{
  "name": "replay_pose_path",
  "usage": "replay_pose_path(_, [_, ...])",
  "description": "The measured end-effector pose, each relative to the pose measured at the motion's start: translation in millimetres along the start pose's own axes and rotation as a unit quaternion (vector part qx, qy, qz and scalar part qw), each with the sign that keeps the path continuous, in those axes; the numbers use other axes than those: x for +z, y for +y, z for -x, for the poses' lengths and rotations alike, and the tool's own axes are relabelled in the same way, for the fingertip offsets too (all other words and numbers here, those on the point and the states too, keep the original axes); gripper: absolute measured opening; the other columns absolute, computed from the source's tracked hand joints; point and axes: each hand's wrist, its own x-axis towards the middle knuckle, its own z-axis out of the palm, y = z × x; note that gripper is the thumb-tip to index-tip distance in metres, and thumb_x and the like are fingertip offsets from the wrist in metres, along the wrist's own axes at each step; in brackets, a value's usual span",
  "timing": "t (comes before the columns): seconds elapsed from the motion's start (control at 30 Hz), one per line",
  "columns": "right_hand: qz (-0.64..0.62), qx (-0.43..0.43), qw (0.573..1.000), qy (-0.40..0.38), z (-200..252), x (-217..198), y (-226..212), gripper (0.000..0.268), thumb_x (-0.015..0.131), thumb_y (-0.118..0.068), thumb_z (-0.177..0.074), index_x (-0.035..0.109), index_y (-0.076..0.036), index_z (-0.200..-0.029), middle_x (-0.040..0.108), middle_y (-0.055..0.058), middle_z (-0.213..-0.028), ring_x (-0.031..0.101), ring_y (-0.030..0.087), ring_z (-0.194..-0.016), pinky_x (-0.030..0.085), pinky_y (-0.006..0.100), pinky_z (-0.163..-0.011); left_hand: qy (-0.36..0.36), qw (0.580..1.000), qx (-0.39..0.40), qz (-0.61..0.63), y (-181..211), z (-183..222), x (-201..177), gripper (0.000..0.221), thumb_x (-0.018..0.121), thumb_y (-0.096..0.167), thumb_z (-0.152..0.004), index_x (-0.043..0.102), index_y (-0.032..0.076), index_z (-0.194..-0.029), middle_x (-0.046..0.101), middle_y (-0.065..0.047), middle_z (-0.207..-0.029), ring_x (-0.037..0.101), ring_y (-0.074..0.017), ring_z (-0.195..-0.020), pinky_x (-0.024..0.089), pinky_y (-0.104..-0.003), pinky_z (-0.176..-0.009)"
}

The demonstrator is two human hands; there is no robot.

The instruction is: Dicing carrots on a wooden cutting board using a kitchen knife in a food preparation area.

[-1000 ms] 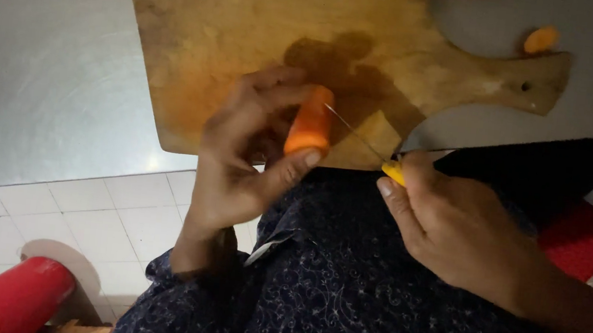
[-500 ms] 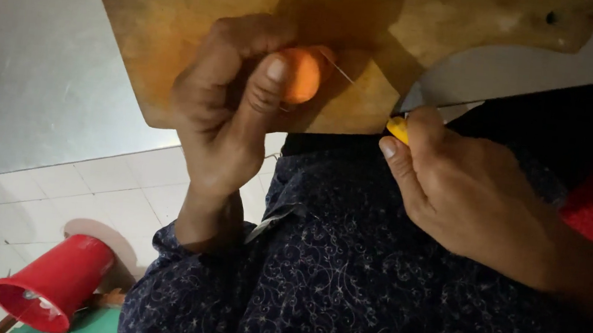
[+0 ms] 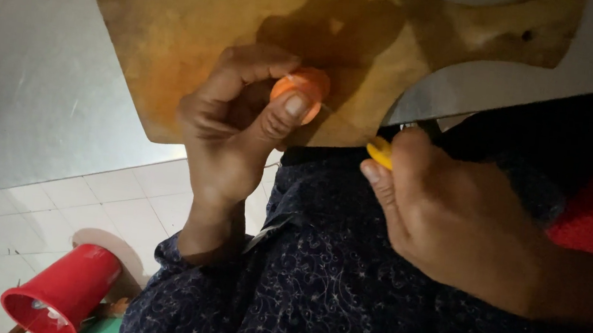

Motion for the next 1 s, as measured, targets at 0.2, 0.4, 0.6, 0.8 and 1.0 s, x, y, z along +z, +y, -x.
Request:
replay_pose_path(0.2, [0.012, 0.007, 1.000, 0.005, -1.5, -4.8, -6.4, 0.030, 0.053, -0.031, -0.111, 0.047, -0.009, -0.092, 0.062, 0.003, -0.056, 0.062, 0.022, -0.040, 0.047, 0.044, -0.033, 0.030, 0.999, -0.030, 0.029, 0.0, 1.3, 8.1, 0.026, 0.077, 0.017, -0.093, 0.066, 0.004, -0.113, 0.066, -0.007, -0.111, 0.066, -0.0162, -0.101, 0.058, -0.025, -0.088])
replay_pose_path(0.4, [0.092, -0.026, 0.995, 0.003, -2.0, -10.2, 0.6, 0.032, 0.052, -0.037, -0.110, 0.051, -0.007, -0.099, 0.061, 0.005, -0.054, 0.061, 0.021, -0.035, 0.045, 0.039, -0.028, 0.066, 0.997, -0.006, 0.044, -0.8, 2.5, 18.9, 0.022, 0.077, 0.012, -0.093, 0.060, 0.007, -0.106, 0.063, -0.007, -0.106, 0.064, -0.0159, -0.096, 0.058, -0.025, -0.085])
replay_pose_path(0.6, [0.145, -0.019, 0.989, -0.020, -6.4, -19.6, -3.4, 0.035, 0.050, -0.039, -0.112, 0.051, -0.010, -0.095, 0.063, 0.005, -0.054, 0.064, 0.023, -0.037, 0.046, 0.041, -0.029, 0.083, 0.992, 0.096, 0.016, -9.8, 2.3, 29.3, 0.017, 0.070, 0.014, -0.097, 0.057, 0.008, -0.106, 0.056, -0.005, -0.099, 0.055, -0.0164, -0.096, 0.048, -0.027, -0.087])
replay_pose_path(0.8, [0.134, -0.014, 0.989, -0.056, -13.0, -26.3, -8.8, 0.033, 0.046, -0.035, -0.114, 0.048, -0.008, -0.094, 0.062, 0.004, -0.051, 0.062, 0.023, -0.034, 0.045, 0.040, -0.028, 0.111, 0.987, 0.114, -0.008, -11.0, 3.4, 35.2, 0.018, 0.068, 0.019, -0.097, 0.057, 0.009, -0.105, 0.053, -0.004, -0.101, 0.051, -0.0168, -0.100, 0.045, -0.029, -0.091])
replay_pose_path(1.0, [0.147, -0.012, 0.987, -0.067, -20.6, -30.7, -13.2, 0.036, 0.048, -0.037, -0.114, 0.050, -0.010, -0.091, 0.063, 0.004, -0.051, 0.061, 0.022, -0.032, 0.046, 0.038, -0.030, 0.133, 0.983, 0.126, 0.003, -19.6, 3.9, 36.9, 0.016, 0.067, 0.019, -0.098, 0.057, 0.009, -0.105, 0.052, -0.005, -0.102, 0.051, -0.0169, -0.100, 0.045, -0.029, -0.092])
